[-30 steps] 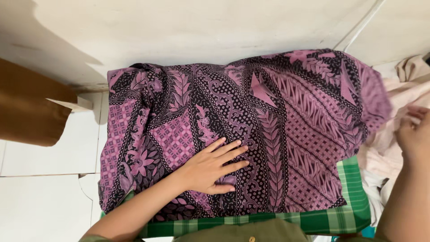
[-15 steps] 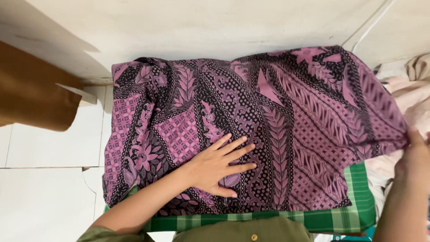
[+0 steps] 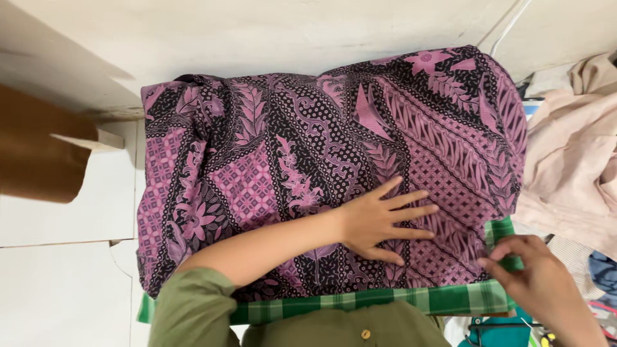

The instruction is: The person irons a purple patterned garment on a green checkered ironing board. They repeatedly smooth the fabric with their hands, move the iron across different sections, and flip the garment to iron the other side.

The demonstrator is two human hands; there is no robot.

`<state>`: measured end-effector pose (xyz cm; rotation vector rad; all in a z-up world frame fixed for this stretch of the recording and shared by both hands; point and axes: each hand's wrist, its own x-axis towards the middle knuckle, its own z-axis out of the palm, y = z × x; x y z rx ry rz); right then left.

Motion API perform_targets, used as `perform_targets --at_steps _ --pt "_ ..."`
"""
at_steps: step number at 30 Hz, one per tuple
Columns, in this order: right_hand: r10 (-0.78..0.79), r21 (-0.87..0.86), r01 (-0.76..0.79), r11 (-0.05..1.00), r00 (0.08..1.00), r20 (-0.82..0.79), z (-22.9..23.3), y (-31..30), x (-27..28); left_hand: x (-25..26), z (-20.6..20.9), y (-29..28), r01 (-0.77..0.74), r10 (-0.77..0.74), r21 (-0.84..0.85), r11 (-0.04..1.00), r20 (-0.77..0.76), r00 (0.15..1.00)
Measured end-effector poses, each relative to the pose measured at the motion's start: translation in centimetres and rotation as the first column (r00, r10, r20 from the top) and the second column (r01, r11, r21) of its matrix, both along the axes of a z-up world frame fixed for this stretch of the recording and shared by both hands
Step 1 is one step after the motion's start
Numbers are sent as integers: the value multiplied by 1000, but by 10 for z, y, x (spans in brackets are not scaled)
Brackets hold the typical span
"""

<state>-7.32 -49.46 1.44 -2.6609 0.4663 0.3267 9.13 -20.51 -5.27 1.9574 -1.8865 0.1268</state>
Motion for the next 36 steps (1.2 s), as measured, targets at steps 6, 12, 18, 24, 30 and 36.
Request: perform_targets --at_steps 6,12,18,24,30,36 --pt "-118 138 140 981 981 -154 -35 -24 -27 2 9 -42 35 -40 91 995 54 998" --pt "-153 -28 153 988 927 -343 3 -33 -16 2 8 -49 -11 8 84 996 35 999" --pt "220 -6 -261 965 800 559 14 51 32 -31 25 -54 -72 79 123 990 -53 995" --pt "619 52 -759 649 567 544 -14 108 54 -52 33 14 -276 268 259 925 66 961" --pt "634 -270 -573 774 697 335 -20 78 91 -18 36 175 -714 742 299 633 28 669" --pt "673 -206 -651 730 632 384 -30 120 90 -52 29 179 -856 898 310 413 21 440"
